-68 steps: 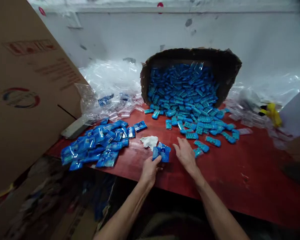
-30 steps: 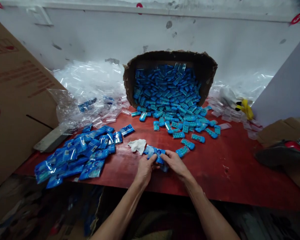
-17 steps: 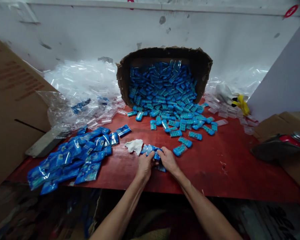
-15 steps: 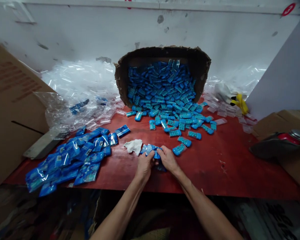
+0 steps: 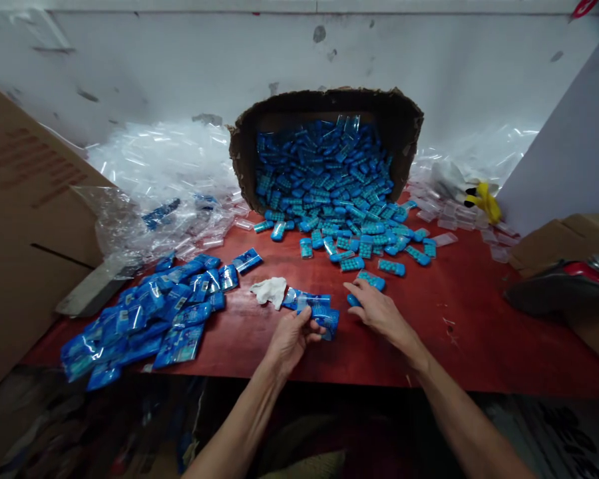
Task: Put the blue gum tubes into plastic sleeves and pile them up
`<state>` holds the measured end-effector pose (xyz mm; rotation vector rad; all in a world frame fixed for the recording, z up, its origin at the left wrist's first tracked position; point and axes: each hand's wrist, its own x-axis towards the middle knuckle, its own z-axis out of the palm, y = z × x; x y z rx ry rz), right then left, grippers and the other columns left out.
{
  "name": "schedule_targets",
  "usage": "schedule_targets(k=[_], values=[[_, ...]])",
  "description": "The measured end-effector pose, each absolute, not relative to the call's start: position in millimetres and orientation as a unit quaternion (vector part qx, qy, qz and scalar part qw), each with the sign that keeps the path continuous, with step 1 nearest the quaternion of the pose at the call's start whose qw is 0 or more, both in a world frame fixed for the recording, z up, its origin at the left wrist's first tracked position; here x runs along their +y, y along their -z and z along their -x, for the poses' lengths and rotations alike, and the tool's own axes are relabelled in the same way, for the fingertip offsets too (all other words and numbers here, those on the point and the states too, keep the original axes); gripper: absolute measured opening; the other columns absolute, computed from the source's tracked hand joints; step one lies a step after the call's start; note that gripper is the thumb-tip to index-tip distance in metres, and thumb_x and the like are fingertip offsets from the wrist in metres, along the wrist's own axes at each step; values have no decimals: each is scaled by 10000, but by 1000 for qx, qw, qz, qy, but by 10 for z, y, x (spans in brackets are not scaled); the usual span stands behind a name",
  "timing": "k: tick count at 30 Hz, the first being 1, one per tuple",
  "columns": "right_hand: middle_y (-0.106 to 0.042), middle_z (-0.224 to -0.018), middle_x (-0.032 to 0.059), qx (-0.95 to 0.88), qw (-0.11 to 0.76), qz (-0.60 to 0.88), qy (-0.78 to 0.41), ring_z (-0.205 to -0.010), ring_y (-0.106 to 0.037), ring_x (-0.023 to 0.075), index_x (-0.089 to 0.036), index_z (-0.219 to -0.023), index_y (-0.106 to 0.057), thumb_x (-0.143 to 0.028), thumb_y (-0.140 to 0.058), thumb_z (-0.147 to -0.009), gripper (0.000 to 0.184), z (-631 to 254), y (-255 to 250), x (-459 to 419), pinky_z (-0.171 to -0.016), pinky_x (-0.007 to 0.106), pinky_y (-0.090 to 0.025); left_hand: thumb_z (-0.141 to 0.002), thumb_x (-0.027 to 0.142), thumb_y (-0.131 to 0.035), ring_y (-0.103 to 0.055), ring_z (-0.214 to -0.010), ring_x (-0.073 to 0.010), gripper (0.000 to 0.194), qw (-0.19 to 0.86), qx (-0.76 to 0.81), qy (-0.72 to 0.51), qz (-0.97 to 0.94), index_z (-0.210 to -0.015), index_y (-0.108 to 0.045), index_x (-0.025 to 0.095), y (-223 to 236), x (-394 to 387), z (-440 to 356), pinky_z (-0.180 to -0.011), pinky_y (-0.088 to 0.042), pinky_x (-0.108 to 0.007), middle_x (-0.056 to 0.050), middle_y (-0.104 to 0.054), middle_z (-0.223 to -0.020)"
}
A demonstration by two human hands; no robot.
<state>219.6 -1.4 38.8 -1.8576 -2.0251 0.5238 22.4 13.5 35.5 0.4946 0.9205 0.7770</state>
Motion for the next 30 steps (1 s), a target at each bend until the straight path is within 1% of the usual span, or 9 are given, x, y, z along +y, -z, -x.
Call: schedule_targets(k=[1, 3, 6, 9, 12, 14, 16, 21, 30], values=[[-428, -1189, 79, -716, 117, 669, -164, -1008, -466, 205, -250, -1156, -439, -220, -565, -713, 461, -2251, -359, 1, -747, 278, -362, -656, 314, -642, -580, -481, -120, 233, 796, 432, -361, -223, -622, -502, 130, -342, 129, -216, -397, -450, -168, 4, -543, -472], [-446, -1149, 80, -718, 33, 678, -152, -958, -494, 212, -249, -1094, -480, -224, -587, -692, 417, -2320, -298, 63, -714, 282, -364, -661, 329, -637, -583, -487, -121, 244, 795, 438, -364, -208, -614, -509, 126, -318, 111, -207, -399, -456, -166, 1, -541, -470], [-499, -1010, 75, -723, 12, 674, -154, -834, -525, 195, -203, -930, -529, -284, -596, -682, 270, -2347, -271, 190, -668, 279, -365, -671, 351, -624, -590, -506, -121, 257, 797, 441, -370, -185, -621, -529, 118, -302, 71, -205, -398, -454, -156, -12, -552, -485], [-535, -862, 54, -689, 144, 684, -190, -744, -529, 173, -172, -833, -512, -329, -578, -684, 226, -2328, -349, 245, -639, 278, -383, -692, 361, -603, -586, -501, -111, 257, 803, 439, -371, -155, -647, -541, 115, -302, 30, -209, -392, -445, -147, -12, -556, -493], [-560, -752, 15, -563, 362, 639, -379, -602, -541, 138, -181, -942, -459, -375, -494, -732, 288, -2270, -470, 161, -530, 261, -428, -710, 355, -584, -574, -472, -103, 251, 802, 448, -374, -129, -645, -526, 119, -285, 10, -223, -382, -434, -148, -1, -543, -478], [-583, -827, 25, -460, 477, 551, -507, -544, -548, 118, -204, -1074, -381, -385, -453, -756, 373, -2197, -539, 51, -469, 256, -454, -717, 352, -577, -571, -463, -104, 252, 801, 453, -373, -121, -633, -516, 122, -261, 8, -238, -376, -425, -149, 1, -538, -472], [-574, -962, 56, -400, 537, 474, -572, -555, -565, 112, -227, -1132, -335, -378, -471, -750, 433, -2103, -580, -58, -460, 262, -481, -715, 354, -577, -569, -461, -103, 256, 804, 449, -371, -120, -624, -512, 124, -237, 7, -256, -375, -419, -148, 2, -538, -471], [-540, -1077, 77, -379, 550, 436, -603, -626, -591, 128, -229, -1114, -374, -340, -565, -700, 470, -1929, -572, -187, -495, 277, -527, -697, 368, -593, -563, -461, -102, 264, 806, 447, -367, -127, -626, -530, 121, -238, -16, -278, -383, -423, -152, 3, -527, -461], [-539, -920, 16, -378, 559, 438, -594, -654, -594, 133, -243, -1044, -422, -250, -626, -654, 441, -1870, -541, -248, -524, 288, -542, -658, 398, -620, -573, -499, -114, 297, 791, 433, -389, -188, -612, -546, 114, -241, -26, -223, -421, -450, -166, -4, -542, -476]])
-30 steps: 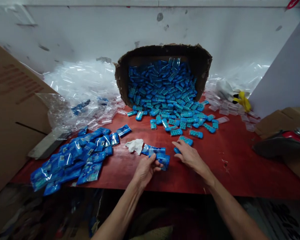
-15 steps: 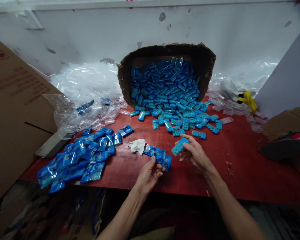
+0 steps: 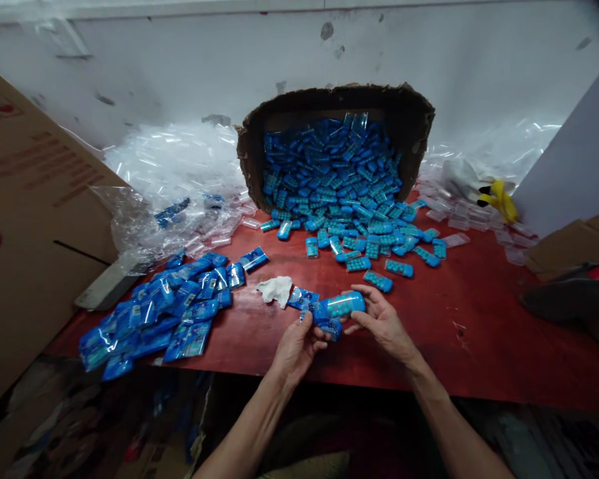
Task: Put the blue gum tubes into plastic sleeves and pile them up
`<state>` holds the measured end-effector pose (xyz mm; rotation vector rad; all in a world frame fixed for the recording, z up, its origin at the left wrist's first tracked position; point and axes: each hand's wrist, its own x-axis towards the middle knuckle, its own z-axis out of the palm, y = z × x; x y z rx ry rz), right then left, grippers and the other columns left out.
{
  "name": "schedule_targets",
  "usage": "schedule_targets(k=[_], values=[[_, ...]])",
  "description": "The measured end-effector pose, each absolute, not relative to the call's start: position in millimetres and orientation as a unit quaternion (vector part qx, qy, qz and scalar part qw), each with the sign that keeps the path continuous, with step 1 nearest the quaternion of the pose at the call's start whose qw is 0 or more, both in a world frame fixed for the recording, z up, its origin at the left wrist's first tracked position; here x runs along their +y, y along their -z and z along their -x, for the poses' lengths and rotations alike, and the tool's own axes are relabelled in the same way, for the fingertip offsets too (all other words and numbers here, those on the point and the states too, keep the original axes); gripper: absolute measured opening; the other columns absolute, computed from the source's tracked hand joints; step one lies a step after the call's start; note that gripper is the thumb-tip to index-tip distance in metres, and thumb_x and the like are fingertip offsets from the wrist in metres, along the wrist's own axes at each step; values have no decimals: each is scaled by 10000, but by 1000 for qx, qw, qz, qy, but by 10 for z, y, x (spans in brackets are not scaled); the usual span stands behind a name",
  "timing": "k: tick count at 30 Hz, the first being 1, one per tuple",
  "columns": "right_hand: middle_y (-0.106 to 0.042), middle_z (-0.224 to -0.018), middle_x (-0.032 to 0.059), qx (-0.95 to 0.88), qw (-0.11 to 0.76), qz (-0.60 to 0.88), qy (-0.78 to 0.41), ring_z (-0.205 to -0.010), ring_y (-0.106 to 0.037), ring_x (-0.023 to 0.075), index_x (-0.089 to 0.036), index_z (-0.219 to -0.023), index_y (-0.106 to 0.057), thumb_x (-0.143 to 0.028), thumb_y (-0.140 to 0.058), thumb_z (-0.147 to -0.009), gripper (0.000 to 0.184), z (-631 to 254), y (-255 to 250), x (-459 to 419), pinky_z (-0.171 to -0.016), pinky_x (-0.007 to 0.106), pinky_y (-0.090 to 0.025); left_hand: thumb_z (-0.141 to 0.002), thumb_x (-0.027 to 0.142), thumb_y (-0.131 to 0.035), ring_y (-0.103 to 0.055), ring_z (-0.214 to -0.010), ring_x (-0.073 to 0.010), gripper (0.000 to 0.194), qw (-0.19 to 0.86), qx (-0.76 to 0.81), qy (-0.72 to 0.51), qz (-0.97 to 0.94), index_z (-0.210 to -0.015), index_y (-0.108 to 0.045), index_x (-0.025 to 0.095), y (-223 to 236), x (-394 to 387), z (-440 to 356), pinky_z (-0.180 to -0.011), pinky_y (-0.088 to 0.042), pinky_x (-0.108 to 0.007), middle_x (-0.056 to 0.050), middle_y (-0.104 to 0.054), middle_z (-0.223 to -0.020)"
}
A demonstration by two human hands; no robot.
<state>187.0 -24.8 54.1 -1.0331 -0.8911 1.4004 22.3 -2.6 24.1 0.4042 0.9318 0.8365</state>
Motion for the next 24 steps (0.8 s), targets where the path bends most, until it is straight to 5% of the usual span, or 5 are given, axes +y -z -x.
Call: schedule_targets(k=[9, 13, 17, 20, 24], values=[[-531, -995, 43, -486, 559, 545, -393, -900, -531, 182, -233, -995, -467, -227, -628, -676, 358, -1588, -155, -461, -806, 335, -453, -653, 346, -641, -606, -597, -135, 275, 791, 422, -404, -179, -810, -560, 135, -285, -13, -272, -521, -483, -217, -35, -639, -696], [-551, -923, 40, -559, 513, 566, -323, -856, -529, 185, -230, -995, -494, -269, -617, -689, 333, -1556, -157, -485, -795, 322, -435, -644, 321, -654, -591, -604, -125, 241, 799, 410, -408, -163, -752, -565, 126, -286, -5, -286, -559, -480, -228, -29, -632, -683], [-558, -887, 21, -543, 494, 518, -440, -683, -536, 127, -230, -1009, -518, -296, -578, -724, 299, -1573, -214, -476, -625, 249, -456, -676, 303, -629, -582, -598, -117, 211, 826, 405, -358, -159, -761, -585, 115, -270, -7, -232, -533, -464, -214, -33, -627, -676], [-496, -720, -30, -468, 507, 465, -555, -412, -383, 35, -241, -1047, -506, -303, -509, -775, 278, -1613, -252, -446, -384, 169, -342, -712, 263, -595, -587, -622, -116, 173, 859, 367, -317, -162, -822, -590, 129, -275, -9, -156, -525, -457, -208, -35, -633, -732], [-450, -745, -47, -417, 529, 376, -636, -516, -420, 41, -300, -1151, -434, -215, -632, -669, 528, -1656, -338, -380, -472, 159, -383, -713, 222, -595, -591, -668, -130, 190, 891, 279, -289, -211, -884, -589, 138, -309, 19, -73, -570, -466, -234, -42, -636, -785]])
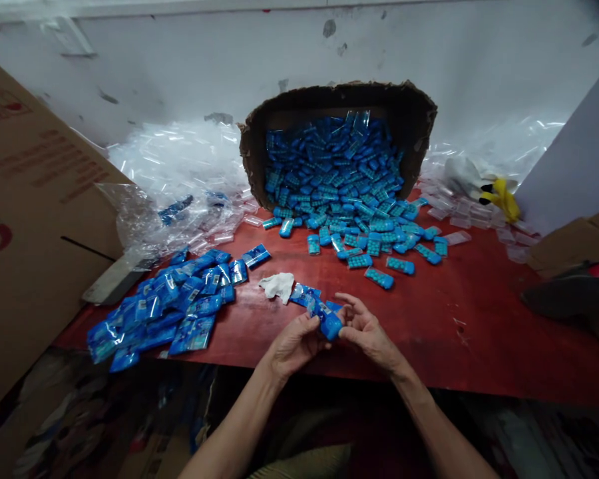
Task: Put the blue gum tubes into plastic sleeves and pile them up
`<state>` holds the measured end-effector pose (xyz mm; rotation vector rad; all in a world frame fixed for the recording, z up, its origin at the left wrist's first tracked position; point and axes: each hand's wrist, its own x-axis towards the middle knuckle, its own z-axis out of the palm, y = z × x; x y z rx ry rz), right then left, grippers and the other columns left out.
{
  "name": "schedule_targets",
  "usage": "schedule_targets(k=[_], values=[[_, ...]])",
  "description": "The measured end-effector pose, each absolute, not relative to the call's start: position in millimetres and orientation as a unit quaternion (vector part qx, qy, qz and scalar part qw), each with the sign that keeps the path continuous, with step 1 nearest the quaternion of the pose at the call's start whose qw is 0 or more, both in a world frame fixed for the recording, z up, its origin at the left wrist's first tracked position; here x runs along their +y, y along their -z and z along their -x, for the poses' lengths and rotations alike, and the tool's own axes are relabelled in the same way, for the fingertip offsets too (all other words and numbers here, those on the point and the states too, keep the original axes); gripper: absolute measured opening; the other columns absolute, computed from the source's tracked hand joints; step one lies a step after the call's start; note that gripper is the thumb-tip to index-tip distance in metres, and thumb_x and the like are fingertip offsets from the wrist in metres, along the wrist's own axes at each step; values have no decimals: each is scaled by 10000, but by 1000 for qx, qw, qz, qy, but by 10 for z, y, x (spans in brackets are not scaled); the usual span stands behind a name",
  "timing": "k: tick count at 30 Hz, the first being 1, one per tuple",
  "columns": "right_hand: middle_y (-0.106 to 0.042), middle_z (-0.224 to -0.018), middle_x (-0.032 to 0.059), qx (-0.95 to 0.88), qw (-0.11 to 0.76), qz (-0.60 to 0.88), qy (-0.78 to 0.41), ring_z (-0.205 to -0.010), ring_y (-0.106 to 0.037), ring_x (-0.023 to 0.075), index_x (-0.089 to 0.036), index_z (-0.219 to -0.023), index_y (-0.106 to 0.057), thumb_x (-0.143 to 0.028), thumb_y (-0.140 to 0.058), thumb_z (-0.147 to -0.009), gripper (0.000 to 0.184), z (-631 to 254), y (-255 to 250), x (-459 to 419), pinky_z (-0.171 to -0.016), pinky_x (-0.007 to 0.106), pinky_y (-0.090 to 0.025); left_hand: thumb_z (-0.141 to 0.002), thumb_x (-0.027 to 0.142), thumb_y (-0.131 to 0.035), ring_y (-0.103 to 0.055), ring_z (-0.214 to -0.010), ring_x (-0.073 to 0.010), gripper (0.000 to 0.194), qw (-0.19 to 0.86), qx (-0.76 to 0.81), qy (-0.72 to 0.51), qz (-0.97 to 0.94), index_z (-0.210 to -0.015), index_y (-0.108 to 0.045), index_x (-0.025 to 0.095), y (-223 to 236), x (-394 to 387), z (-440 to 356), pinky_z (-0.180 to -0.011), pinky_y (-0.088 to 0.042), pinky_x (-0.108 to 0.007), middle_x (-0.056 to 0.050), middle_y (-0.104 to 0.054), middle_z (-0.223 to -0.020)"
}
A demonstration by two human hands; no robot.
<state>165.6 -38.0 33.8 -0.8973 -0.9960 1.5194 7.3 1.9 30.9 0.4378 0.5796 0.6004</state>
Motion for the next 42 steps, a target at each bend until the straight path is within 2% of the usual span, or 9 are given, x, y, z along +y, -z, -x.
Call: schedule_targets(k=[3, 8, 17, 22, 25, 33, 36, 38, 42], values=[[-484, -847, -26, -421, 500, 339, -676, -657, -471, 76, -321, -1209, -390, -190, -639, -651, 624, -1679, -426, -351, -638, 224, -432, -675, 221, -634, -591, -679, -142, 279, 905, 227, -265, -242, -939, -587, 142, -330, 49, -47, -601, -468, -257, -56, -641, -833], [-511, -958, -3, -489, 446, 386, -642, -757, -475, 104, -290, -1206, -430, -203, -585, -710, 527, -1731, -521, -371, -716, 248, -408, -635, 198, -669, -595, -769, -149, 332, 898, 217, -286, -254, -954, -600, 142, -355, 49, -92, -726, -442, -267, -68, -646, -918], [-486, -894, 1, -508, 446, 425, -602, -497, -404, 45, -290, -1242, -359, -267, -512, -771, 495, -1671, -466, -423, -444, 175, -376, -678, 224, -629, -587, -719, -141, 232, 869, 274, -339, -234, -888, -610, 127, -430, -81, -166, -679, -450, -239, -52, -646, -788], [-509, -914, 14, -538, 465, 448, -543, -606, -475, 78, -272, -1187, -426, -269, -483, -794, 397, -1650, -449, -444, -522, 191, -426, -713, 240, -592, -570, -677, -119, 204, 850, 303, -355, -244, -884, -603, 130, -472, -108, -193, -661, -453, -236, -47, -629, -776], [-510, -888, 9, -522, 466, 447, -558, -526, -464, 63, -280, -1194, -406, -292, -469, -800, 399, -1639, -395, -451, -458, 191, -422, -715, 233, -591, -558, -636, -102, 178, 850, 312, -351, -241, -862, -598, 132, -490, -112, -188, -621, -451, -220, -35, -617, -745], [-480, -856, -3, -493, 475, 442, -580, -466, -441, 48, -277, -1206, -376, -316, -511, -756, 472, -1574, -318, -376, -399, 195, -416, -725, 210, -576, -608, -769, -182, 190, 855, 285, -350, -256, -892, -597, 123, -522, -122, -64, -750, -469, -342, -74, -646, -838], [-501, -825, 4, -524, 470, 511, -494, -523, -461, 71, -227, -1145, -455, -305, -486, -772, 383, -1660, -284, -307, -469, 211, -422, -738, 234, -559, -613, -827, -196, 155, 816, 312, -441, -208, -848, -607, 136, -608, 46, 258, -781, -468, -328, -67, -666, -837], [-525, -816, 18, -569, 448, 575, -381, -629, -503, 110, -204, -1070, -522, -300, -473, -784, 306, -1748, -247, -276, -578, 241, -429, -763, 331, -513, -593, -904, -214, 258, 767, 300, -549, -142, -942, -578, 157, -709, 215, 574, -808, -462, -362, -75, -662, -897], [-557, -852, 41, -678, 308, 630, -219, -808, -519, 170, -224, -995, -571, -285, -479, -791, 232, -1812, -164, -277, -709, 277, -393, -747, 562, -378, -536, -1016, -245, 677, 672, 265, -689, -57, -1160, -407, 26, -857, 491, 1078, -778, -481, -358, -217, -593, -1033]])
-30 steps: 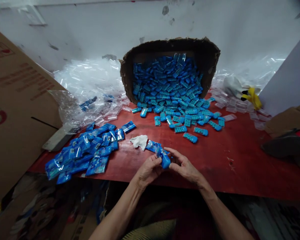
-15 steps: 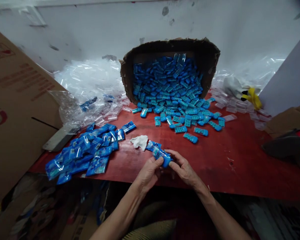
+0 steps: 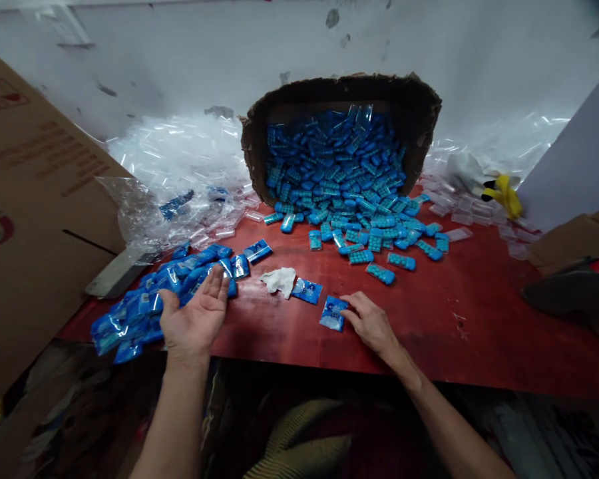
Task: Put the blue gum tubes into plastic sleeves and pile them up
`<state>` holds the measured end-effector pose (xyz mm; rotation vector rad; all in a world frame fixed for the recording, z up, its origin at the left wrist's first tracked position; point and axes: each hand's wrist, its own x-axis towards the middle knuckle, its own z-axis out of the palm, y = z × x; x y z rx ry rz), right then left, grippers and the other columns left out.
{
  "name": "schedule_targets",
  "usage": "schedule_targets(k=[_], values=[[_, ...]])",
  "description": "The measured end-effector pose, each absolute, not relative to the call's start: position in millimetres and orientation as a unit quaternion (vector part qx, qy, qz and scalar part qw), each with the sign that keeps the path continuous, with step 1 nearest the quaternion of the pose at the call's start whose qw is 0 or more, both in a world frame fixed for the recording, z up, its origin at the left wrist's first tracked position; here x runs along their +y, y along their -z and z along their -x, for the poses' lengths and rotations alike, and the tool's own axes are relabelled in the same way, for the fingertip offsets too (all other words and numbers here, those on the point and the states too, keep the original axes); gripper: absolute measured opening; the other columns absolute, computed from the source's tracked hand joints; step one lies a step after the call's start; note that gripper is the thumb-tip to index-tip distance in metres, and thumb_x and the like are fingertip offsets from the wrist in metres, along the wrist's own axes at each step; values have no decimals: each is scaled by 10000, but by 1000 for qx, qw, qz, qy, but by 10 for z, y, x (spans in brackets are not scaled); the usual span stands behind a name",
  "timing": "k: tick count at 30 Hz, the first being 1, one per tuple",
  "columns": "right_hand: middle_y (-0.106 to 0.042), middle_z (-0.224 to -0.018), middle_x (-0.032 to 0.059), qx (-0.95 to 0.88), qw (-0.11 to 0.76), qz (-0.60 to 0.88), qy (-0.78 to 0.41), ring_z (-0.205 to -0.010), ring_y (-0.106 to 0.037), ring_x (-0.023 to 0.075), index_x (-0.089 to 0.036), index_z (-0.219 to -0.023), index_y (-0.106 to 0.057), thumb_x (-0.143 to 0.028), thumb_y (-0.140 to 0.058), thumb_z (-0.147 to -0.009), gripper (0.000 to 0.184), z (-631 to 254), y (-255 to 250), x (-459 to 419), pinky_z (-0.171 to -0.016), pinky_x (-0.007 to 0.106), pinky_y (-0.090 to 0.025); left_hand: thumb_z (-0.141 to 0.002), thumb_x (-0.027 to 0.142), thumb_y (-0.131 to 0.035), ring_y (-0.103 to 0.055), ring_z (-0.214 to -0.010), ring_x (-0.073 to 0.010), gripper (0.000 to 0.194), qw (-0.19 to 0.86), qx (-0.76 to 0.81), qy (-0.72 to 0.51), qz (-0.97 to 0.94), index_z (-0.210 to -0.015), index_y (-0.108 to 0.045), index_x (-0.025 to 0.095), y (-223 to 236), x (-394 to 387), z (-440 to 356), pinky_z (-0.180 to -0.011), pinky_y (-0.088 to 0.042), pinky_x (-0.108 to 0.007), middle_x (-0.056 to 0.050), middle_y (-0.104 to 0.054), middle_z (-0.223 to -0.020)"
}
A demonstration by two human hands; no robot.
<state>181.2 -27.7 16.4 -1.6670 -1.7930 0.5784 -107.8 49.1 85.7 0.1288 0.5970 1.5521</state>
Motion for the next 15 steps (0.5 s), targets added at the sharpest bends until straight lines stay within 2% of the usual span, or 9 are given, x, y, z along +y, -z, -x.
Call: schedule_targets(k=[1, 3, 5, 7, 10, 13, 15], values=[[-559, -853, 45, -691, 268, 643, -192, -812, -515, 177, -229, -973, -579, -277, -489, -786, 212, -1789, -142, -280, -706, 279, -387, -768, 553, -336, -545, -1002, -244, 678, 664, 281, -691, -42, -1167, -388, 6, -853, 518, 1114, -757, -489, -357, -229, -595, -1015], [-561, -841, 51, -697, 207, 670, -146, -808, -507, 185, -228, -904, -592, -255, -501, -781, 156, -1710, -96, -270, -696, 280, -371, -820, 466, -297, -581, -934, -236, 559, 670, 337, -661, -33, -1133, -417, 19, -788, 505, 1052, -715, -501, -359, -205, -625, -934], [-563, -817, 55, -690, 182, 692, -114, -799, -502, 184, -219, -822, -590, -235, -485, -791, 111, -1616, -53, -233, -686, 276, -354, -830, 340, -357, -620, -817, -211, 365, 685, 400, -605, -72, -1044, -486, 74, -660, 404, 844, -675, -506, -344, -137, -654, -820], [-566, -785, 52, -681, 178, 703, -101, -776, -508, 174, -210, -770, -574, -224, -453, -809, 127, -1536, -25, -180, -659, 265, -340, -778, 222, -477, -630, -660, -163, 210, 709, 450, -521, -152, -948, -524, 107, -501, 244, 563, -625, -501, -287, -68, -650, -700], [-570, -733, 37, -660, 187, 720, -102, -699, -521, 155, -201, -733, -551, -237, -432, -818, 150, -1448, -38, -130, -582, 249, -312, -687, 243, -607, -552, -436, -90, 298, 689, 535, -416, -257, -937, -508, 115, -282, 8, 164, -436, -427, -187, -22, -621, -634], [-563, -724, 27, -650, 226, 718, -106, -658, -519, 141, -195, -728, -539, -246, -416, -822, 162, -1370, -118, -167, -549, 241, -296, -624, 289, -665, -523, -434, -61, 390, 685, 543, -386, -294, -937, -490, 135, -159, -84, -95, -391, -372, -152, 2, -597, -666], [-548, -730, 25, -658, 263, 695, -123, -662, -512, 137, -192, -720, -535, -236, -408, -821, 168, -1327, -183, -220, -563, 236, -310, -616, 309, -667, -524, -454, -56, 345, 713, 511, -379, -295, -865, -499, 140, -136, -60, -178, -403, -371, -146, 17, -575, -649]])
